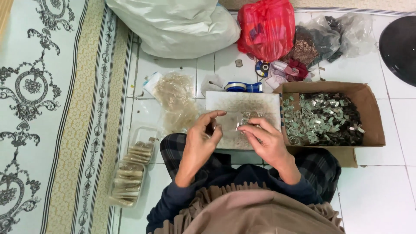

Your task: Sorting and arranging small metal components from a cardboard box onto a template board while sitting on the floor.

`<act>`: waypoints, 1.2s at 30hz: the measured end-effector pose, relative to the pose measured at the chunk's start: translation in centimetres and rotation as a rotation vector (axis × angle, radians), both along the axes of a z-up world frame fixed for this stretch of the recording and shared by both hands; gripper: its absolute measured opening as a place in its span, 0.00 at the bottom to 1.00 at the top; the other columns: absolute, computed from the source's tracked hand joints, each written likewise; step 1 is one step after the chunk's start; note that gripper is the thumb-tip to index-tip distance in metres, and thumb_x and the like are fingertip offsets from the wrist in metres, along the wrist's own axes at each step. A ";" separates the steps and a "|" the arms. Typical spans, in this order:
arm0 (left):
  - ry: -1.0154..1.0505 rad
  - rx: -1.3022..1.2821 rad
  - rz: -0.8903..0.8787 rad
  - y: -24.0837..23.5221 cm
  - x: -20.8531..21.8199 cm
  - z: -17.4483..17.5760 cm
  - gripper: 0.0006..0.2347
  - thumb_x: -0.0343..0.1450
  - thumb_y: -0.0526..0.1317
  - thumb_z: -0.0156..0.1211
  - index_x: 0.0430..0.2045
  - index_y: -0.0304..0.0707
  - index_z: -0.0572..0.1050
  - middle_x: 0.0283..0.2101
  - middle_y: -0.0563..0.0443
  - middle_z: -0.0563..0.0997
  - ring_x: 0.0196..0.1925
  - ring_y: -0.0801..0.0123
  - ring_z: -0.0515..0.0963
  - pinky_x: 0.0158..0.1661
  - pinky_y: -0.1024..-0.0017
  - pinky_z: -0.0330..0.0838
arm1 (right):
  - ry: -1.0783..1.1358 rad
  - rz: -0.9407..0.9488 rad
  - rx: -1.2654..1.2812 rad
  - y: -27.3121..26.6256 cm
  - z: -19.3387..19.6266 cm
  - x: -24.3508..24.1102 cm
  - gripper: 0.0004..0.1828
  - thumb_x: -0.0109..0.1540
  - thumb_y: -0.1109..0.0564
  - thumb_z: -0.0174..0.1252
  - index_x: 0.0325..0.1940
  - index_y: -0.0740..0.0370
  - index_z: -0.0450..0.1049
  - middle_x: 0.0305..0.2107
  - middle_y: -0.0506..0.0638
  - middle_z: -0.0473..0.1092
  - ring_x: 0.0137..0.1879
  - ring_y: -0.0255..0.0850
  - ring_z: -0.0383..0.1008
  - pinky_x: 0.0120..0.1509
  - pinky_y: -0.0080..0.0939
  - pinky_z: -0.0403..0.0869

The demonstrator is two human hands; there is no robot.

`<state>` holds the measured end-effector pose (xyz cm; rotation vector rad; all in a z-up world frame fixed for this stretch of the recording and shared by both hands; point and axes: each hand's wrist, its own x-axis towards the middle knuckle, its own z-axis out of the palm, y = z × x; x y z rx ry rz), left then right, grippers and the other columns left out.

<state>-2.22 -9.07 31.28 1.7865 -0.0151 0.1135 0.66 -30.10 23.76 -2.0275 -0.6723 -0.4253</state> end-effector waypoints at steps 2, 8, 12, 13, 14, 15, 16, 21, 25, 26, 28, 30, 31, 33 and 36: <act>-0.043 0.057 0.015 0.6 1.1 -1.5 0.14 0.71 0.24 0.53 0.49 0.30 0.78 0.28 0.48 0.71 0.29 0.70 0.71 0.35 0.68 0.73 | 0.035 -0.005 -0.006 0.1 -0.5 0.4 0.10 0.64 0.65 0.63 0.45 0.53 0.84 0.39 0.49 0.76 0.43 0.48 0.80 0.48 0.46 0.79; 0.040 0.136 -0.003 0.0 2.9 -9.5 0.11 0.69 0.21 0.53 0.35 0.30 0.82 0.40 0.39 0.70 0.29 0.61 0.79 0.35 0.61 0.78 | 0.129 -0.007 -0.095 0.2 -3.9 1.4 0.07 0.60 0.65 0.65 0.41 0.58 0.83 0.36 0.56 0.77 0.42 0.56 0.81 0.45 0.50 0.79; 0.009 0.319 -0.045 -1.0 2.7 -8.9 0.11 0.70 0.24 0.53 0.43 0.23 0.80 0.49 0.27 0.71 0.42 0.31 0.82 0.38 0.51 0.81 | 0.186 -0.013 -0.033 -0.6 -2.8 1.0 0.10 0.57 0.67 0.67 0.40 0.56 0.85 0.32 0.54 0.76 0.38 0.52 0.80 0.42 0.51 0.78; 0.001 0.331 -0.063 -1.1 2.9 -8.2 0.12 0.71 0.24 0.52 0.45 0.20 0.79 0.51 0.25 0.71 0.46 0.28 0.81 0.41 0.50 0.80 | 0.178 -0.057 -0.048 -0.7 -1.9 1.0 0.11 0.58 0.65 0.68 0.42 0.54 0.85 0.32 0.51 0.76 0.39 0.48 0.81 0.43 0.49 0.78; -0.007 0.343 -0.080 -1.3 3.1 -7.6 0.13 0.71 0.24 0.51 0.48 0.18 0.77 0.53 0.23 0.71 0.49 0.26 0.79 0.43 0.49 0.80 | 0.170 -0.101 -0.063 -1.0 -0.9 1.0 0.11 0.58 0.64 0.68 0.43 0.52 0.84 0.33 0.48 0.76 0.39 0.44 0.81 0.44 0.46 0.78; -0.011 0.342 -0.078 -1.4 3.3 -7.3 0.13 0.71 0.24 0.51 0.48 0.18 0.77 0.53 0.23 0.71 0.49 0.26 0.79 0.43 0.49 0.80 | 0.165 -0.100 -0.064 -0.9 -0.5 1.3 0.11 0.58 0.64 0.68 0.43 0.52 0.84 0.33 0.48 0.76 0.39 0.44 0.81 0.44 0.46 0.78; -0.012 0.351 -0.091 -1.5 3.5 -7.1 0.13 0.71 0.25 0.51 0.49 0.18 0.76 0.53 0.23 0.72 0.51 0.27 0.79 0.45 0.48 0.80 | 0.163 -0.111 0.014 -0.8 -0.2 1.5 0.12 0.59 0.65 0.68 0.45 0.54 0.84 0.33 0.49 0.76 0.40 0.43 0.80 0.45 0.44 0.78; -0.008 0.354 -0.120 -1.9 3.6 -7.1 0.15 0.71 0.25 0.50 0.50 0.17 0.75 0.54 0.23 0.73 0.53 0.26 0.78 0.46 0.47 0.79 | 0.140 -0.080 0.114 1.3 2.1 2.0 0.14 0.59 0.68 0.68 0.47 0.58 0.83 0.32 0.51 0.74 0.39 0.42 0.78 0.46 0.44 0.78; -0.003 0.414 -0.120 -1.3 4.5 -8.7 0.14 0.70 0.26 0.51 0.49 0.20 0.77 0.54 0.28 0.73 0.53 0.29 0.79 0.43 0.52 0.81 | 0.168 -0.130 0.028 0.6 -0.5 4.1 0.12 0.62 0.66 0.65 0.49 0.59 0.82 0.38 0.54 0.73 0.43 0.48 0.78 0.49 0.48 0.78; -0.005 0.428 -0.118 -1.1 4.6 -8.9 0.14 0.69 0.25 0.50 0.48 0.20 0.78 0.53 0.27 0.73 0.52 0.28 0.79 0.42 0.52 0.81 | 0.186 -0.165 0.007 0.1 -1.4 4.8 0.11 0.64 0.68 0.63 0.50 0.62 0.81 0.38 0.58 0.73 0.44 0.51 0.78 0.50 0.50 0.77; 0.018 0.413 -0.123 -0.7 3.6 -5.8 0.15 0.69 0.25 0.50 0.48 0.20 0.78 0.55 0.26 0.72 0.54 0.28 0.78 0.41 0.51 0.81 | 0.239 -0.193 -0.040 -1.5 -7.2 7.1 0.11 0.64 0.67 0.63 0.50 0.64 0.81 0.39 0.60 0.73 0.45 0.55 0.77 0.49 0.51 0.77; 0.033 0.399 -0.135 -0.4 2.8 -2.9 0.15 0.69 0.25 0.50 0.47 0.19 0.78 0.57 0.26 0.71 0.55 0.27 0.77 0.41 0.51 0.80 | 0.286 -0.231 -0.083 -2.7 -11.9 8.5 0.11 0.65 0.66 0.62 0.51 0.66 0.80 0.39 0.62 0.73 0.46 0.59 0.77 0.48 0.52 0.77; 0.036 0.379 -0.130 -0.2 2.2 -1.7 0.15 0.69 0.25 0.48 0.48 0.19 0.77 0.56 0.25 0.72 0.55 0.28 0.77 0.42 0.53 0.81 | 0.255 -0.230 -0.248 -3.1 -13.7 8.7 0.12 0.63 0.62 0.62 0.51 0.62 0.81 0.40 0.62 0.73 0.47 0.61 0.76 0.53 0.56 0.74; 0.042 0.359 -0.123 0.1 1.6 -0.2 0.16 0.70 0.25 0.47 0.49 0.19 0.77 0.55 0.25 0.73 0.54 0.29 0.78 0.42 0.55 0.81 | 0.224 -0.226 -0.412 -3.4 -17.7 9.2 0.14 0.61 0.58 0.61 0.51 0.59 0.82 0.41 0.61 0.74 0.49 0.62 0.74 0.59 0.59 0.72; 0.050 0.349 -0.107 0.5 2.0 -1.2 0.16 0.69 0.26 0.48 0.50 0.21 0.77 0.55 0.26 0.74 0.54 0.30 0.78 0.44 0.55 0.80 | 0.408 -0.301 -0.799 -3.1 -22.4 10.3 0.25 0.60 0.47 0.65 0.62 0.48 0.77 0.50 0.49 0.70 0.59 0.49 0.64 0.64 0.53 0.63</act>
